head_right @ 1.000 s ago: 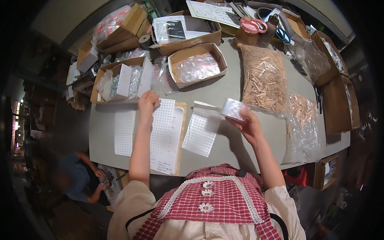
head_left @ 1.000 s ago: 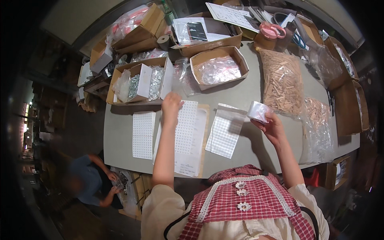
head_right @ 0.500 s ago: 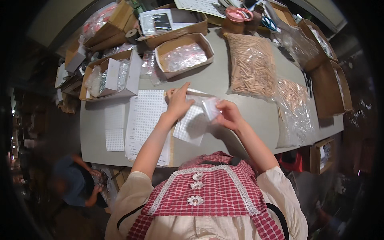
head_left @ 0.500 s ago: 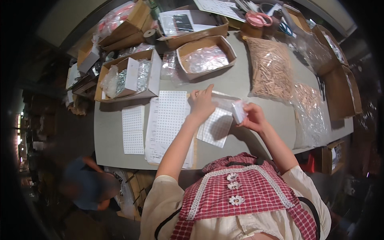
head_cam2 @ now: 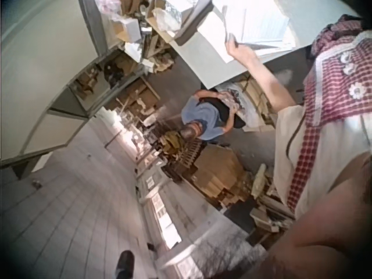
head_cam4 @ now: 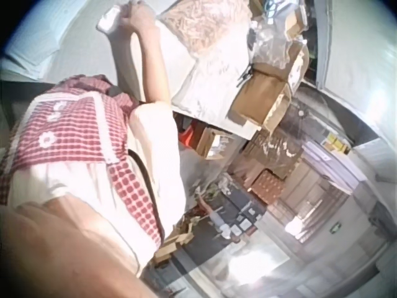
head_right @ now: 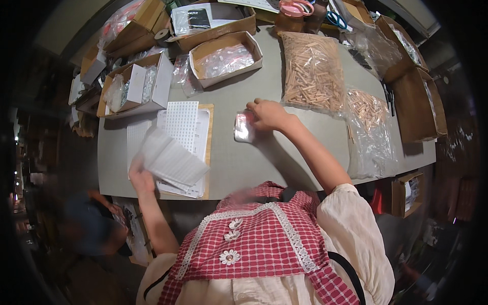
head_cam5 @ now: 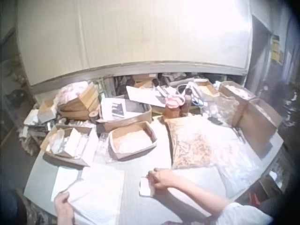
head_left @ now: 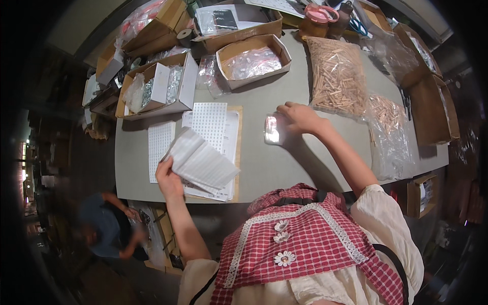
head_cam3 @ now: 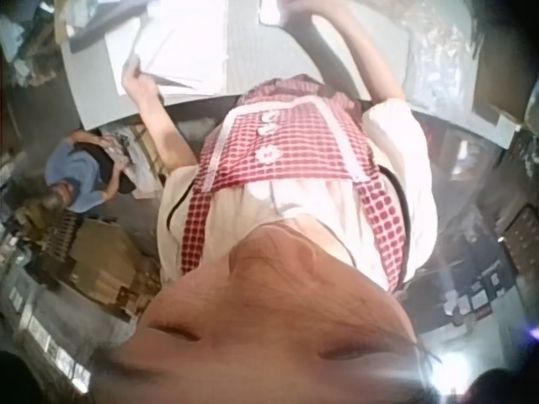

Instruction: The person peels adhesive labels from a sheet and applies them to small plastic pouches on a table. They handle the label sheet and pouches by hand, placing labeled pouches into a cardboard box.

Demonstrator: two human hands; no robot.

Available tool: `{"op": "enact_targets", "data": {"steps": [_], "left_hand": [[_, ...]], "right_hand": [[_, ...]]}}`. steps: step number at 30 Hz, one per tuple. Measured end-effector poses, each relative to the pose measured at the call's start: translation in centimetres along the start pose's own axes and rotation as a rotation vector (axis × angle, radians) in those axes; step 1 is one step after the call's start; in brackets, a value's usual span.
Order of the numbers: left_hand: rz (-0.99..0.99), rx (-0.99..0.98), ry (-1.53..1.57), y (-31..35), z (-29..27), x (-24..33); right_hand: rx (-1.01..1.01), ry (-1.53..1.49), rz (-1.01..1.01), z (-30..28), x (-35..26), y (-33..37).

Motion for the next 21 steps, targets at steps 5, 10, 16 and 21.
{"op": "enact_targets", "data": {"steps": [5,10,16,21], "left_hand": [[0.045,0.082,0.006,5.3,-3.1,1.6],[0.037,0.123,0.022,6.8,-0.2,-0.4],[0.165,0.021,0.018,8.5,6.8,0.5],[0.218,0.000,-0.075,10.0,7.7,-0.1]], "right_hand": [[0.295,-0.078,-0.200,-3.0,-2.5,3.5],[0.406,-0.015,-0.334,0.4,-2.2,4.1],[0.541,-0.034,-0.273,0.1,0.5,5.9],[0.391,-0.460,-0.119,-2.3,3.1,7.8]]}}
Point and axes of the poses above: each hand's wrist, its own y-axis away from the middle knuckle, its own z-axis out of the palm, x = y × z, the point moved 10 cm from there along -y, towards the middle knuckle, and after that the axes turned 8 degrees about z, right-handed, at the moved point
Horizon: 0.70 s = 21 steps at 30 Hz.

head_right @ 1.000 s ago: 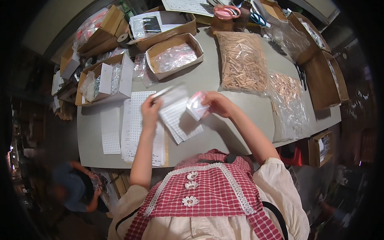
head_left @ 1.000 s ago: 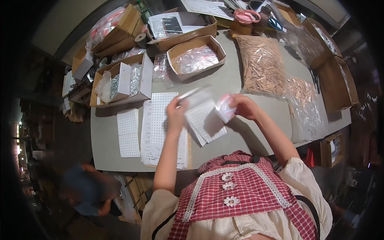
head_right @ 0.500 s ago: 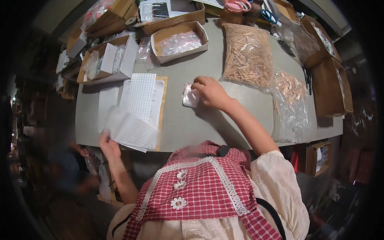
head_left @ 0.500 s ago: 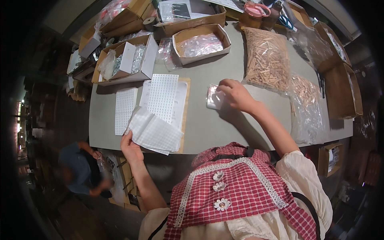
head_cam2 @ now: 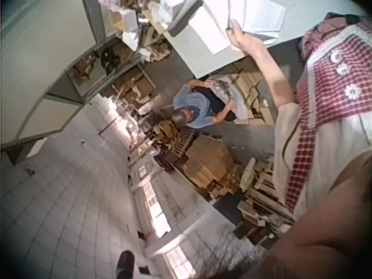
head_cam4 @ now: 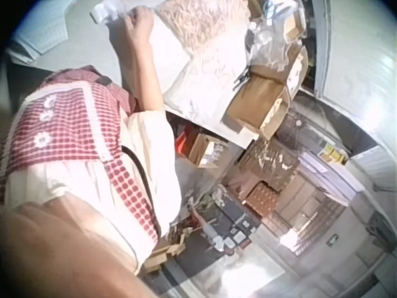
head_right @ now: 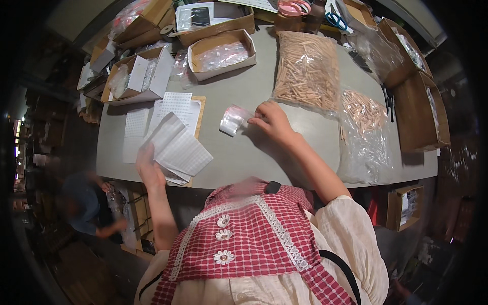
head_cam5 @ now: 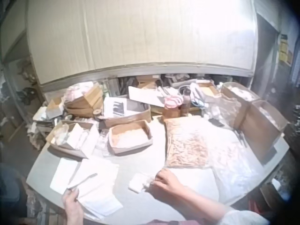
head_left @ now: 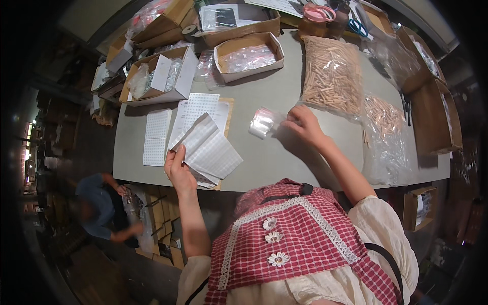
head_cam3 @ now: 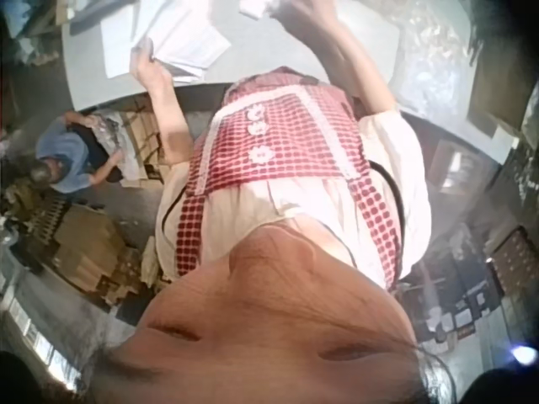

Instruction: The person peels adhesive labels from a sheet and applies them to small plastic pouches on a table. They handle the label sheet and pouches by hand, placing labeled pouches into a cardboard box.

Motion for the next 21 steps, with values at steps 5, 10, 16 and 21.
{"op": "enact_targets", "data": {"steps": [5,10,16,21], "left_hand": [[-0.045,-0.078,-0.050,0.9,1.1,-0.4],[-0.052,-0.135,-0.085,1.6,3.6,0.3],[-0.069,-0.187,-0.202,1.9,5.6,0.0],[-0.095,-0.210,-0.188,2.0,6.3,-0.6]], "right_hand": [[-0.296,-0.525,0.452,0.8,4.9,1.6],[-0.378,-0.677,0.599,0.8,7.1,2.7],[-0.289,-0.626,0.571,0.0,8.2,2.5],[-0.243,-0.776,0.558,-0.4,7.4,3.3]]}}
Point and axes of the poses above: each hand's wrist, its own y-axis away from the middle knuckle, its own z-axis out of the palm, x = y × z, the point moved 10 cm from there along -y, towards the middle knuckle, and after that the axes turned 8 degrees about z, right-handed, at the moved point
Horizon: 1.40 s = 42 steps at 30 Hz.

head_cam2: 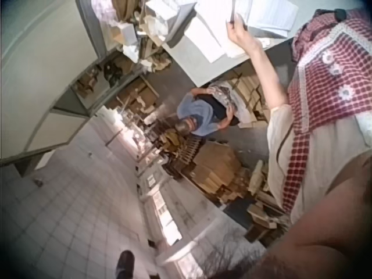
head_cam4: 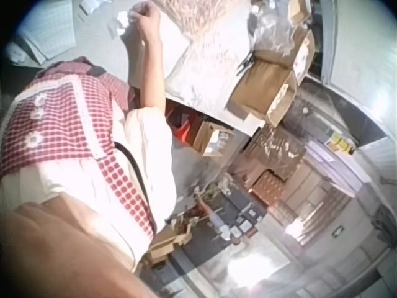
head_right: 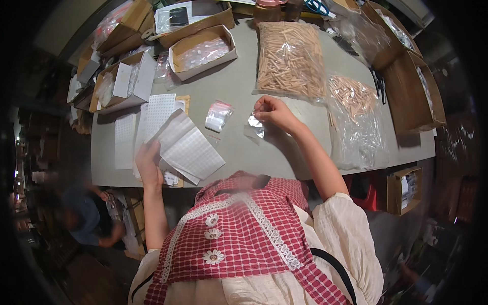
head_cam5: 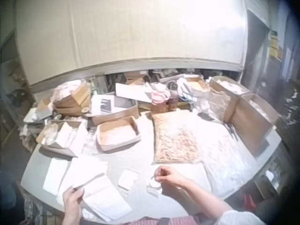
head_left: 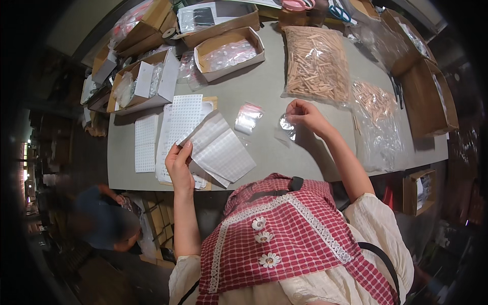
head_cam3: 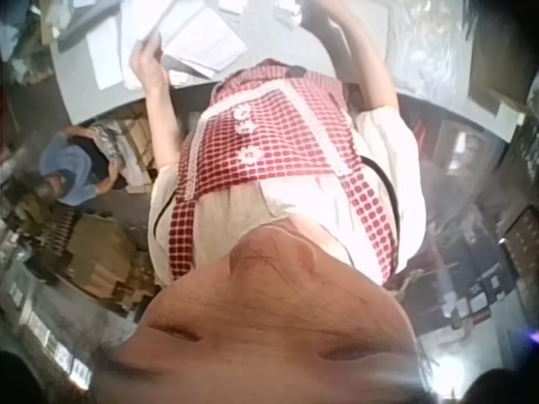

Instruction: The person peels adhesive labels from a sheet and applies them to small plastic pouches on a table. They handle the label sheet and pouches by hand, placing labeled pouches into a cardboard box.

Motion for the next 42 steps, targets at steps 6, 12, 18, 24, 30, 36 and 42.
{"op": "enact_targets", "data": {"steps": [6,12,18,24,30,36,42], "left_hand": [[0.014,-0.048,-0.013,0.4,1.0,0.3],[0.110,-0.209,-0.141,2.5,3.1,1.1],[0.309,-0.470,-0.303,5.9,7.3,3.6],[0.250,-0.493,-0.220,7.7,7.6,3.4],[0.102,-0.489,-0.148,9.2,6.9,0.6],[0.017,-0.509,-0.049,10.2,7.2,-2.3],[-0.252,-0.462,0.099,11.1,7.9,-6.9]], "right_hand": [[0.302,0.099,-0.264,-3.1,-0.9,2.6],[0.322,0.756,-0.547,1.4,-4.0,8.8],[-0.001,0.208,-0.489,9.3,-11.6,11.2],[-0.065,0.186,-0.323,10.7,-9.4,11.5],[-0.020,-0.021,-0.164,10.6,-6.6,12.4],[0.085,0.075,-0.088,9.4,-4.5,13.6],[0.149,0.298,-0.242,9.0,-4.5,15.2]]}}
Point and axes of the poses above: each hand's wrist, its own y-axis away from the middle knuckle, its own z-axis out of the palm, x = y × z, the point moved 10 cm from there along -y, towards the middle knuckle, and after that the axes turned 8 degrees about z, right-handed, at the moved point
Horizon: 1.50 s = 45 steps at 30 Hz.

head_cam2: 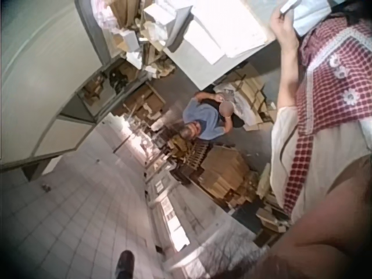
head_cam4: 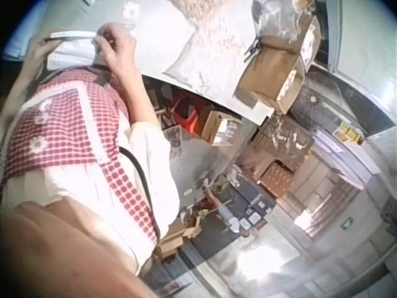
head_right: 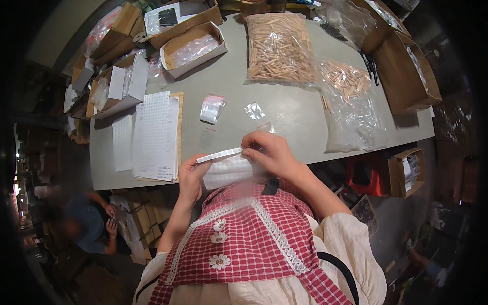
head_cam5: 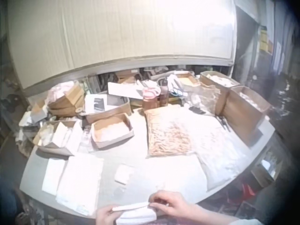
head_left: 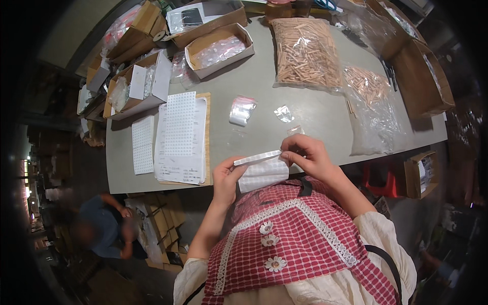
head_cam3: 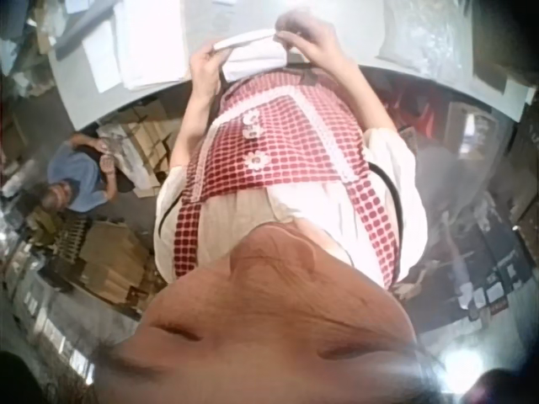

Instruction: The person peels adhesive labels from a sheet and applies them to small plastic pouches on a table. They handle the label sheet and pouches by hand, placing labeled pouches into a cardboard box.

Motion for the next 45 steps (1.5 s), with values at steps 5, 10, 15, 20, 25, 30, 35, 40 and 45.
{"op": "enact_targets", "data": {"steps": [5,10,15,20,25,30,35,40,45], "left_hand": [[-0.262,0.018,0.174,0.6,0.4,-4.3],[-0.395,0.075,0.208,1.5,-1.9,-8.9],[-0.329,0.159,0.115,2.0,-3.1,-8.1],[-0.309,0.168,0.120,2.5,-3.5,-8.0],[-0.254,0.188,0.137,2.3,-3.9,-8.6],[-0.111,0.184,0.051,1.8,-4.7,-7.3],[0.003,0.163,-0.093,-0.5,-6.5,-7.1],[0.162,0.141,-0.739,-2.7,-7.9,-6.3],[0.174,0.110,-0.547,-2.4,-7.7,-6.0]], "right_hand": [[-0.017,0.111,-0.086,0.4,0.5,0.7],[0.051,0.183,-0.230,-0.6,1.0,-1.3],[0.357,0.386,-0.126,-5.9,7.3,-7.5],[0.368,0.621,-0.199,-4.8,9.5,-10.0],[0.417,0.804,-0.285,-3.8,9.8,-10.3],[0.304,0.826,-0.146,-4.8,8.5,-12.2],[0.031,-0.078,0.181,-4.3,10.4,-17.2],[0.139,-0.192,0.090,-2.9,2.5,-27.6],[0.497,0.398,-0.049,-3.7,-2.2,-34.2]]}}
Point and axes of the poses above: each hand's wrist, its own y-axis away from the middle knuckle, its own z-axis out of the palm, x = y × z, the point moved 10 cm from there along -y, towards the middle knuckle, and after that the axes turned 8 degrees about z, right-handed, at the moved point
